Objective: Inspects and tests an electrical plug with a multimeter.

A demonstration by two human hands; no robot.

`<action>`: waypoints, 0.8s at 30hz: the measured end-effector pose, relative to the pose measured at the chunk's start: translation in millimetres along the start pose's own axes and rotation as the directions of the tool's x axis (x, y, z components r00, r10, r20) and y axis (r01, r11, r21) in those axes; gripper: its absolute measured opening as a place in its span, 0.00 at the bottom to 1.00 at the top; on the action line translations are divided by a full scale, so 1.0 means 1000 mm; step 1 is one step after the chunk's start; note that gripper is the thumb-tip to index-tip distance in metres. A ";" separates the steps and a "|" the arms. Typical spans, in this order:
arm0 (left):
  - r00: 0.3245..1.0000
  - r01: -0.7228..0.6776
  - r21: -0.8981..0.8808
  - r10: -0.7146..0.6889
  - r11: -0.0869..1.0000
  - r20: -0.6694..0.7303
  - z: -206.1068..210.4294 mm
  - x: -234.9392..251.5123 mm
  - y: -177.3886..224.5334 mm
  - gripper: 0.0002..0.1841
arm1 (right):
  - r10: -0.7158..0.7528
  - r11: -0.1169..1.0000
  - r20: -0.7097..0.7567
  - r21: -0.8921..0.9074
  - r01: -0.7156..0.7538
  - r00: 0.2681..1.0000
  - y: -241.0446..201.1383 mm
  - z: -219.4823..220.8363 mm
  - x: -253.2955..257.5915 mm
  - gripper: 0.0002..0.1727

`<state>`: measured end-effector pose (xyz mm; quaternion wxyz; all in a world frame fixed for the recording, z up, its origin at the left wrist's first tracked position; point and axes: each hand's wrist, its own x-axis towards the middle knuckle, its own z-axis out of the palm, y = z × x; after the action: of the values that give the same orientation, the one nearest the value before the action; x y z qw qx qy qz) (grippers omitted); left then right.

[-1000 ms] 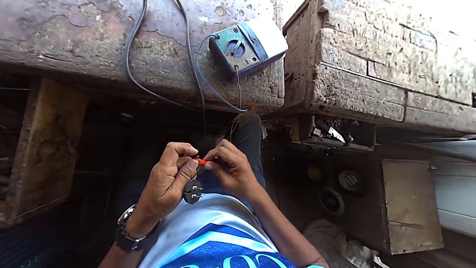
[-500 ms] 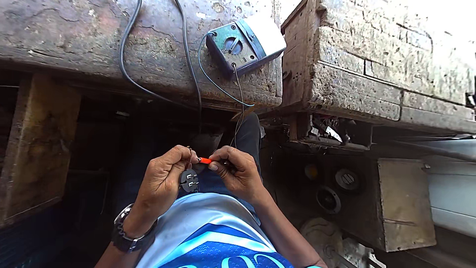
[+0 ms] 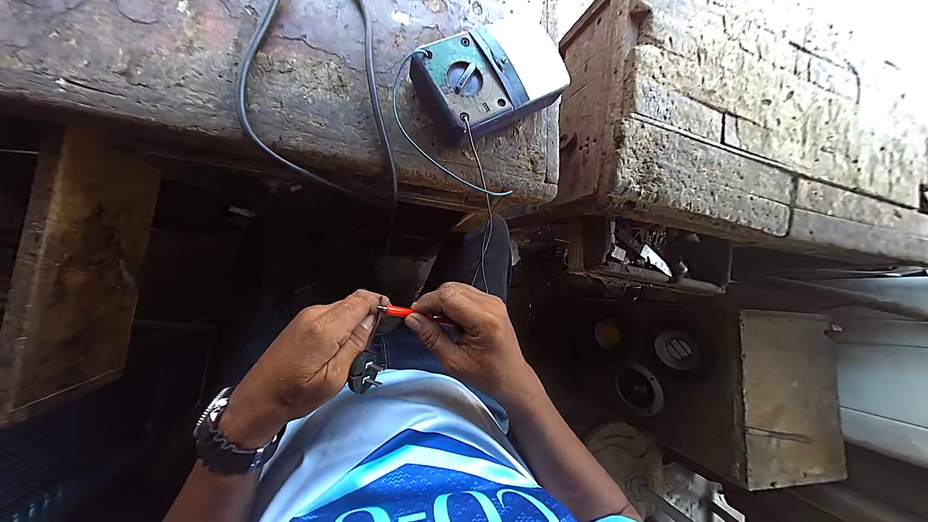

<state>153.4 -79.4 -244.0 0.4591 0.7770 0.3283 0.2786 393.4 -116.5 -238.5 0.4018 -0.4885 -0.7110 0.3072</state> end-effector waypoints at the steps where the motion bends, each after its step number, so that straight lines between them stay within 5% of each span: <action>1: 1.000 -0.015 0.020 0.015 1.000 0.026 -0.002 -0.001 -0.001 0.18 | -0.007 1.000 0.009 -0.030 0.007 1.000 0.000 -0.001 0.000 0.06; 5: 0.998 -0.038 0.062 0.035 0.997 0.052 -0.003 -0.001 -0.005 0.20 | -0.036 0.994 0.022 -0.101 0.038 0.999 0.001 -0.003 0.001 0.05; 12: 0.986 0.031 -0.007 -0.031 1.000 -0.164 0.013 0.009 -0.009 0.15 | -0.064 0.974 0.062 -0.212 0.076 0.996 0.003 0.004 0.002 0.06; 16: 0.958 0.075 -0.025 -0.079 0.997 -0.276 0.014 0.014 -0.009 0.17 | 0.011 0.995 0.050 -0.096 -0.007 0.999 -0.003 0.005 -0.001 0.21; 24: 0.926 0.132 -0.097 -0.158 0.986 -0.343 0.015 0.015 -0.007 0.16 | -0.050 0.997 0.021 0.051 0.049 0.999 -0.007 0.024 -0.008 0.14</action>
<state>172.1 -73.3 -254.8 0.4403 0.6717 0.4511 0.3892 370.9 -127.4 -246.5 0.4135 -0.4569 -0.7193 0.3207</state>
